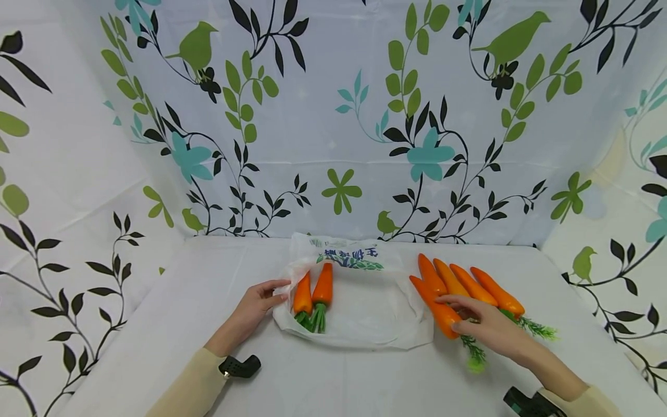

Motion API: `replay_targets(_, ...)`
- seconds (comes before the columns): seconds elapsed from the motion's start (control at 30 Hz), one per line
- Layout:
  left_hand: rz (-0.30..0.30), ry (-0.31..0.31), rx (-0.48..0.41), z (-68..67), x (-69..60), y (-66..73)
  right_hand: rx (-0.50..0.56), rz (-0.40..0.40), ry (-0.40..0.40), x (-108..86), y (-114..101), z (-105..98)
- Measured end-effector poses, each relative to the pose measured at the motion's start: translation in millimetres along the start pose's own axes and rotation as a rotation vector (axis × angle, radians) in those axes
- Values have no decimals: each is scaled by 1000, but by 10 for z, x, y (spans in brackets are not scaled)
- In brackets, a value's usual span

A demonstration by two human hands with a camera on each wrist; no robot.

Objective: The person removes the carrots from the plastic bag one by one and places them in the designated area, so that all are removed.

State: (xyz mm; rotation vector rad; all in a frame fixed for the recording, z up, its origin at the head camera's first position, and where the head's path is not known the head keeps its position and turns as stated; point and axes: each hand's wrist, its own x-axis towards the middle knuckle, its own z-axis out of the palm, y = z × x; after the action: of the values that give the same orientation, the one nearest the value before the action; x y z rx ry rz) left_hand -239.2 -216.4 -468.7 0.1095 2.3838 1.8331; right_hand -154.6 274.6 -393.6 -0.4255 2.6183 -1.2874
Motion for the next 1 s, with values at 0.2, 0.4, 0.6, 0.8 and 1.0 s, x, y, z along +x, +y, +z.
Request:
replay_targets(0.2,3,1,-5,3,-5,-4,25,-22,12,-83,38,-46)
replay_targets(0.4,2,1,1,-5,-1,-12,10,-6,26,-145,67,-136)
replay_targets(0.6,6,13,29,-16,-3,8,-26,-28,71,-172,140,-239)
replay_targets(0.8,12,4,11,-11,6,6,-30,11,90,-203,238,-371)
replay_targets(1.0,13,-2,5,-11,6,-15,-32,65,112,-224,357,-500)
